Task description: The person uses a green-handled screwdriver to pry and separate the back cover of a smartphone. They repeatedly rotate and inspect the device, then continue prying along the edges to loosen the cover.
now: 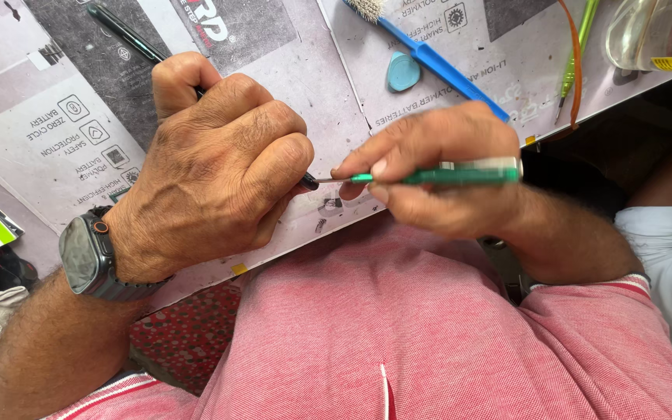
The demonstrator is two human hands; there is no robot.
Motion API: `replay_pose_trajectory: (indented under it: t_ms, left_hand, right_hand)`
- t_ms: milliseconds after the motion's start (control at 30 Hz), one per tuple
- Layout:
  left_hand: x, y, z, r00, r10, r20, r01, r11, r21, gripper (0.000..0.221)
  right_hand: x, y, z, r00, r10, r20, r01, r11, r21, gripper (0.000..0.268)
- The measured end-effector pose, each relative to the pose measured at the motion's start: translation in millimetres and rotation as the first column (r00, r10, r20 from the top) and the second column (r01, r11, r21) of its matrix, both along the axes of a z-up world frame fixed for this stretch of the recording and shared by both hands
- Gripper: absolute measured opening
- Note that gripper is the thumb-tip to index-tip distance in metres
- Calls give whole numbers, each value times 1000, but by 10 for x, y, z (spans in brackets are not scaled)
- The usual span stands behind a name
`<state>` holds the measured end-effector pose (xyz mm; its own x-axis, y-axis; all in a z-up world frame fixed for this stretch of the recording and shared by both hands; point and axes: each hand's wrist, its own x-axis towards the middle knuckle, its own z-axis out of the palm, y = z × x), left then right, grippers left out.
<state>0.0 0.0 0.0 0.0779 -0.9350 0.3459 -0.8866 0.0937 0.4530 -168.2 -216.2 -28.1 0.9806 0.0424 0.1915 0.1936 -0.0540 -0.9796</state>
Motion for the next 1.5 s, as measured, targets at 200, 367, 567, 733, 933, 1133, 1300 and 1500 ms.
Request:
replay_pose_trajectory:
  t_ms: [200, 367, 567, 733, 933, 1133, 1300, 1500]
  left_hand:
    - [-8, -10, -6, 1000, 7, 10, -7, 1000, -8, 19]
    - [-12, -8, -15, 1000, 13, 19, -13, 1000, 3, 21]
    - [-8, -22, 9, 1000, 0, -15, 0, 1000, -4, 23]
    - [-10, -21, 12, 1000, 2, -12, -2, 1000, -9, 24]
    - [-17, -27, 0, 1000, 0, -5, 0, 1000, -8, 22]
    - [-10, 10, -20, 1000, 18, 14, -18, 1000, -15, 15]
    - [-27, 21, -25, 1000, 27, 16, -27, 1000, -7, 14]
    - [-25, 21, -13, 1000, 25, -10, -25, 1000, -7, 13]
  right_hand:
    - [15, 71, 317, 995, 19, 99, 12, 953, -302, 22]
    - [112, 125, 537, 996, 34, 78, 0, 917, -399, 22]
    - [206, 123, 644, 997, 66, 48, -40, 908, -417, 22]
    - [230, 121, 630, 997, 67, 29, -51, 925, -377, 21]
    - [282, 83, 654, 995, 76, -59, -92, 934, -345, 20]
    - [384, 61, 720, 986, 150, -66, -164, 917, -364, 19]
    - [433, 9, 679, 970, 243, 1, -222, 888, -404, 15]
    - [418, 2, 594, 937, 297, 186, -166, 843, -511, 15]
